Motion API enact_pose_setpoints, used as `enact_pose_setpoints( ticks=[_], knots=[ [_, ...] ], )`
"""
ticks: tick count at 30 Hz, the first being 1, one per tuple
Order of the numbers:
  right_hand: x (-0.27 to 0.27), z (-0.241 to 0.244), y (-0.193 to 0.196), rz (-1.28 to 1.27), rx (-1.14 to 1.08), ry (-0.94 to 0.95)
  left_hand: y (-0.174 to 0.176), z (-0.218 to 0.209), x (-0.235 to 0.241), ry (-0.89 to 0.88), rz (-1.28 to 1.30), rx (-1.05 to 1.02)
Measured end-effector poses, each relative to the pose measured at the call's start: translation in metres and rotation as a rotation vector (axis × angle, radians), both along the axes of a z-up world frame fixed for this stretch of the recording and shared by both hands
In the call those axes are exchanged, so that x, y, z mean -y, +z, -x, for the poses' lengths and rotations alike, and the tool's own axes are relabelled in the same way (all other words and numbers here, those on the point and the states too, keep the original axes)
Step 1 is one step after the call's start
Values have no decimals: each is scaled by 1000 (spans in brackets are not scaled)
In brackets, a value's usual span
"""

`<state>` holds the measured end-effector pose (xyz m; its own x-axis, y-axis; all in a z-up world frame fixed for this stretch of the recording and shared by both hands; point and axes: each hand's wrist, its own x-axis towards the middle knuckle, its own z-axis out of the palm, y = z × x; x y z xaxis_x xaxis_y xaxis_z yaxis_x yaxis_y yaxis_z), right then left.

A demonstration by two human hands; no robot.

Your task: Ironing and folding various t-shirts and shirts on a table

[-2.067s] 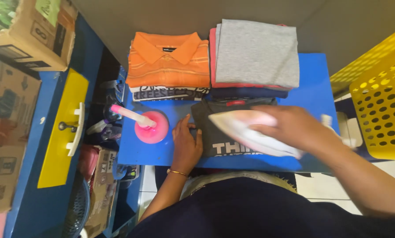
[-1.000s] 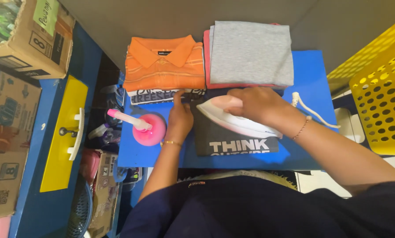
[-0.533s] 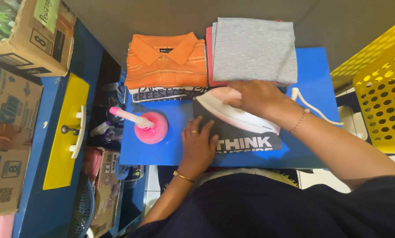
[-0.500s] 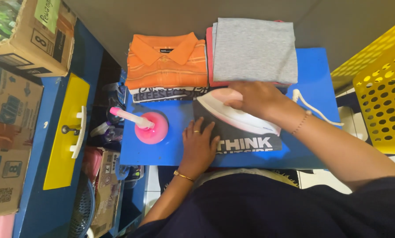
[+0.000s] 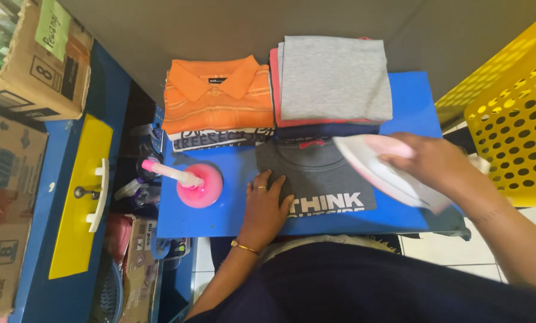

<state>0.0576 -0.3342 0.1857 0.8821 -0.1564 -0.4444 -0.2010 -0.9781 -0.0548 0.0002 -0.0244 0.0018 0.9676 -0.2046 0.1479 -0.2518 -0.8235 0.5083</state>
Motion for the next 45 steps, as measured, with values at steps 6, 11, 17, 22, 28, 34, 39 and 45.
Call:
enact_pose_setpoints(
  ticks=[6,11,17,22,28,34,39,45],
  knots=[
    [49,10,-20,-49,63,-167,16,0,-4,15,82,-180],
    [24,-8,5,-80,32,-222,23,5,-20,106,132,-95],
    [50,-58,-51,-175,313,-94,26,8,-22,148,90,-93],
    [41,-23,-77,-32,814,415,41,10,-22,130,160,-132],
    [4,39,-139,-430,137,36,57,7,-19,162,164,-154],
    [-18,33,-138,-465,77,-77,26,-14,-5,273,400,-548],
    [-32,38,-107,-919,119,-157,12,-22,-6,278,634,-571],
    [-44,20,-17,-940,332,124,164,-21,-49,138,827,-99]
  ],
)
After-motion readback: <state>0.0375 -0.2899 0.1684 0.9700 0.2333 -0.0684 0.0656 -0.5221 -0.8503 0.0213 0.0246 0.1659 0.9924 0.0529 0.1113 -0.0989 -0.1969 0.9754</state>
